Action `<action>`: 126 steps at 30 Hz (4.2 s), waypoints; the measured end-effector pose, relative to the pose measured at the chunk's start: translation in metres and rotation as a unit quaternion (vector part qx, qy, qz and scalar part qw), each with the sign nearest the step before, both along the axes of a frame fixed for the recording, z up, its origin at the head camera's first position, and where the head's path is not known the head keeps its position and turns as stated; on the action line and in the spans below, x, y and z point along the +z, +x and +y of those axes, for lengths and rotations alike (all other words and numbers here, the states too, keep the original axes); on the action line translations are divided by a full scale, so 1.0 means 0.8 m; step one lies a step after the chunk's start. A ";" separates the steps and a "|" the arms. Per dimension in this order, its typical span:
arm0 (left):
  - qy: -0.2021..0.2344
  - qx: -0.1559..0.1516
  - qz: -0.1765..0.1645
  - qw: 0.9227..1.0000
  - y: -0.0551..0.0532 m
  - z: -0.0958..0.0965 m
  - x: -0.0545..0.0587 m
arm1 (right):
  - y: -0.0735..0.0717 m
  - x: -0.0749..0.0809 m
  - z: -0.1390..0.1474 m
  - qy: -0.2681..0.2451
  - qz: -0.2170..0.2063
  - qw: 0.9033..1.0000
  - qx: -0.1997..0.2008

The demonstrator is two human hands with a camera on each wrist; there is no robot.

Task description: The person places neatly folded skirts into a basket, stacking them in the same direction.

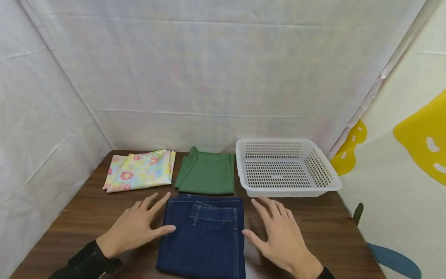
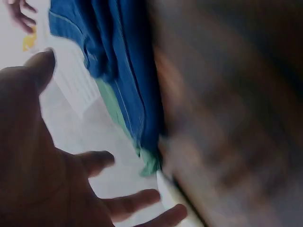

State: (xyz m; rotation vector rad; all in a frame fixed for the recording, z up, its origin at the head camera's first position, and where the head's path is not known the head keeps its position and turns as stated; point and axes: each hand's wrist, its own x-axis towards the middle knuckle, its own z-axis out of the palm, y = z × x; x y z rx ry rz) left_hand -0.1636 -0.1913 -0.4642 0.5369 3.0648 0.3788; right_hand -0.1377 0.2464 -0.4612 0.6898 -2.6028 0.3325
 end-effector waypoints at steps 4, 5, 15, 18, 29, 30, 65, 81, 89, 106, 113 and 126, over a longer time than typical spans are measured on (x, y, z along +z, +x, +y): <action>-0.004 0.005 -0.048 0.999 0.010 0.013 -0.006 | 0.013 -0.011 -0.017 0.001 -0.058 0.998 -0.028; -0.006 0.006 -0.057 0.998 0.012 0.016 -0.007 | 0.016 -0.013 -0.022 0.001 -0.090 0.995 -0.039; 0.030 -0.037 -0.073 0.996 0.013 0.042 -0.010 | 0.010 -0.013 -0.057 -0.071 -0.355 0.932 -0.003; 0.061 -0.065 -0.070 0.994 0.008 0.046 -0.011 | 0.001 -0.011 -0.063 -0.107 -0.368 0.923 0.026; 0.176 -0.155 -0.133 0.963 -0.011 0.067 -0.019 | -0.025 -0.017 -0.074 -0.301 -0.511 0.805 0.038; 0.183 -0.161 -0.132 0.961 -0.011 0.067 -0.019 | -0.026 -0.019 -0.076 -0.313 -0.518 0.795 0.047; 0.281 -0.111 -0.062 0.951 -0.015 0.052 0.054 | -0.032 0.057 -0.091 -0.267 -0.270 0.920 0.100; 0.291 -0.124 0.050 0.947 -0.069 0.082 0.097 | -0.102 0.121 -0.070 -0.260 -0.217 0.940 0.042; 0.306 -0.134 0.080 0.939 -0.108 0.109 0.114 | -0.137 0.144 -0.048 -0.251 -0.223 0.942 0.000; 0.329 -0.145 0.034 0.933 -0.174 0.185 0.123 | -0.191 0.160 0.014 -0.271 -0.245 0.929 -0.050; 0.337 -0.146 0.005 0.930 -0.198 0.223 0.121 | -0.208 0.163 0.038 -0.241 -0.195 0.945 -0.103; 0.344 -0.172 -0.040 0.922 -0.219 0.294 0.107 | -0.229 0.156 0.086 -0.165 -0.121 0.965 -0.164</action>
